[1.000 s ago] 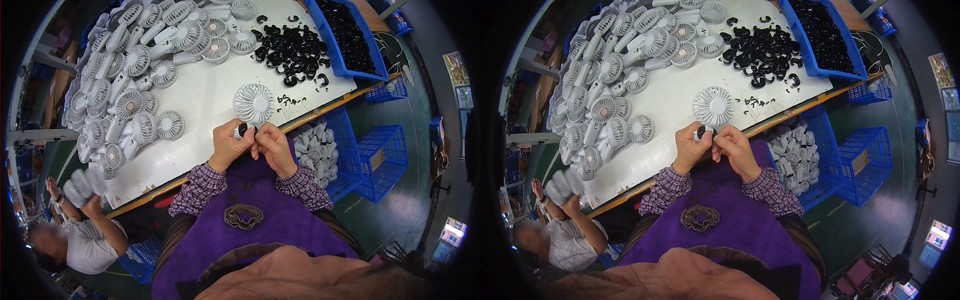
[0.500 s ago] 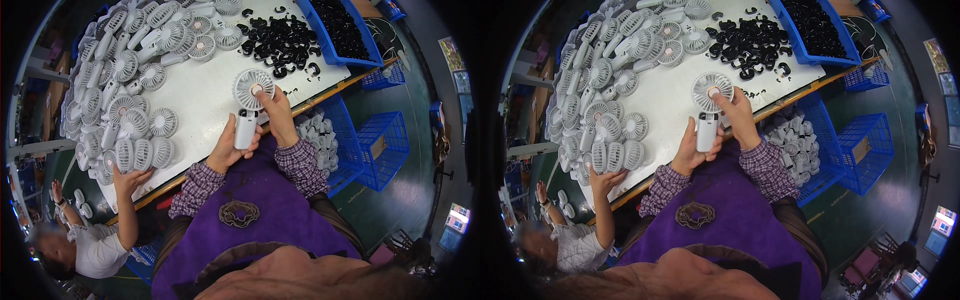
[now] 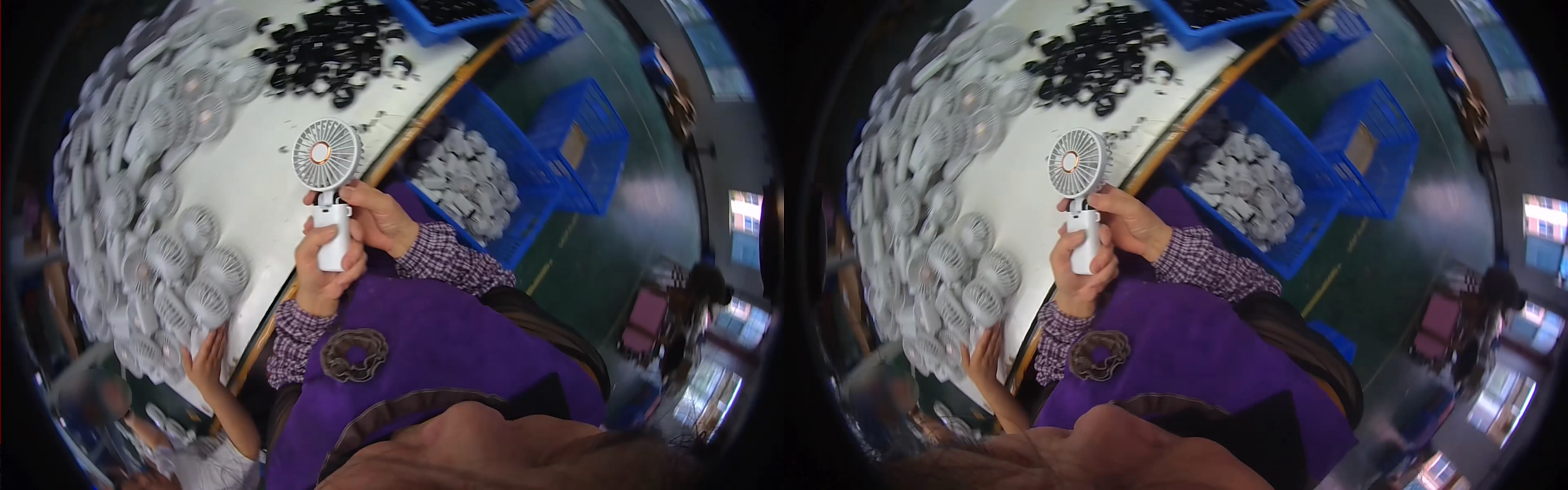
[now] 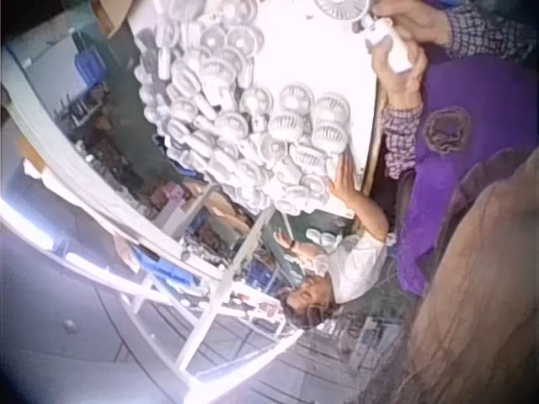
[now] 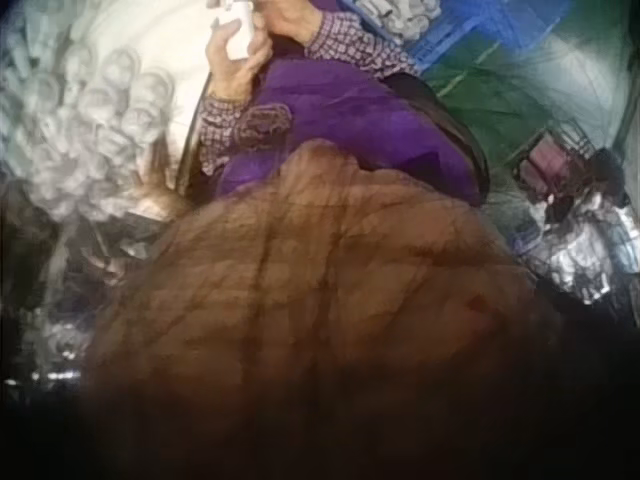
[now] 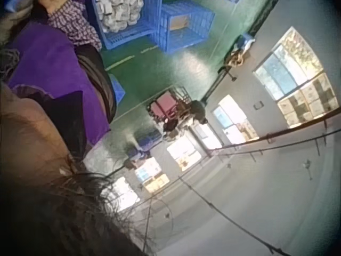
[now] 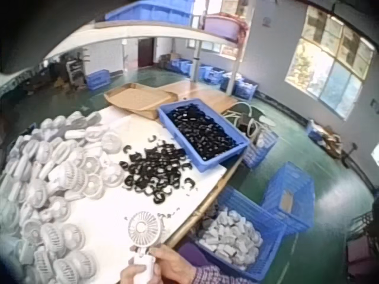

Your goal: The person assembles handheld fans by hand, attaching a fan guard to a fan blade assembly.

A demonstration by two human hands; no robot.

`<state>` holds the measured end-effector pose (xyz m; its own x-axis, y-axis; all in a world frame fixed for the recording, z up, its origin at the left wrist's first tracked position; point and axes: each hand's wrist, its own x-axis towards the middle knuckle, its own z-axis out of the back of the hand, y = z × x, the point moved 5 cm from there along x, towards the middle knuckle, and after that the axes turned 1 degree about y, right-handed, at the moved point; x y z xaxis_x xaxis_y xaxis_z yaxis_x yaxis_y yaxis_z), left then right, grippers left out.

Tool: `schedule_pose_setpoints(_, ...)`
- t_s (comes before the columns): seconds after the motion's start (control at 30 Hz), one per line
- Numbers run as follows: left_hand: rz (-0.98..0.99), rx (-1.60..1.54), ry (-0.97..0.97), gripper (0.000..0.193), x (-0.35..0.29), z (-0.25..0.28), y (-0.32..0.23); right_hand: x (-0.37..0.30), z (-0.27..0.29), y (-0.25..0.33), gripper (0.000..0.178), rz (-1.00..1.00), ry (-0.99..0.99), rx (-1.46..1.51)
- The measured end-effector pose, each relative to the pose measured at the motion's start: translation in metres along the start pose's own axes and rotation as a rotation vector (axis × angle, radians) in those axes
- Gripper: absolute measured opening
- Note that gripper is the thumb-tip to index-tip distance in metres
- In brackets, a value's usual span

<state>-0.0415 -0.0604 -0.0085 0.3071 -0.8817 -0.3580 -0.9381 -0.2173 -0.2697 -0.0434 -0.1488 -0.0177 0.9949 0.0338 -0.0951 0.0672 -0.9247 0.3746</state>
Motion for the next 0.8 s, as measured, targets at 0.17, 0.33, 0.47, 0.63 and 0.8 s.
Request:
schedule_pose_setpoints(0.17, 0.093, 0.583, -0.183, 0.033, -0.008, 0.023, 0.006, -0.051, 0.069, 0.03, 0.046, 0.282, -0.269, 0.001)
schedule_pose_setpoints(0.33, 0.121, 0.649, -0.216, 0.025, -0.061, 0.075, 0.008, -0.187, 0.293, 0.062, 0.035, 0.196, -0.904, -0.078)
schedule_pose_setpoints(0.47, 0.066, 0.758, -0.336, 0.023, -0.115, 0.097, -0.013, -0.341, 0.491, 0.058, 0.038, -0.011, -1.398, -0.168)
schedule_pose_setpoints(0.63, -0.472, 1.036, -1.157, 0.017, -0.268, 0.134, -0.047, -0.245, 0.429, 0.051, 0.043, -0.08, -1.394, -0.421)
schedule_pose_setpoints(0.8, -0.581, 2.046, -1.697, 0.05, -0.293, 0.091, -0.093, -0.111, 0.272, 0.083, 0.037, 0.043, -1.008, -0.811)
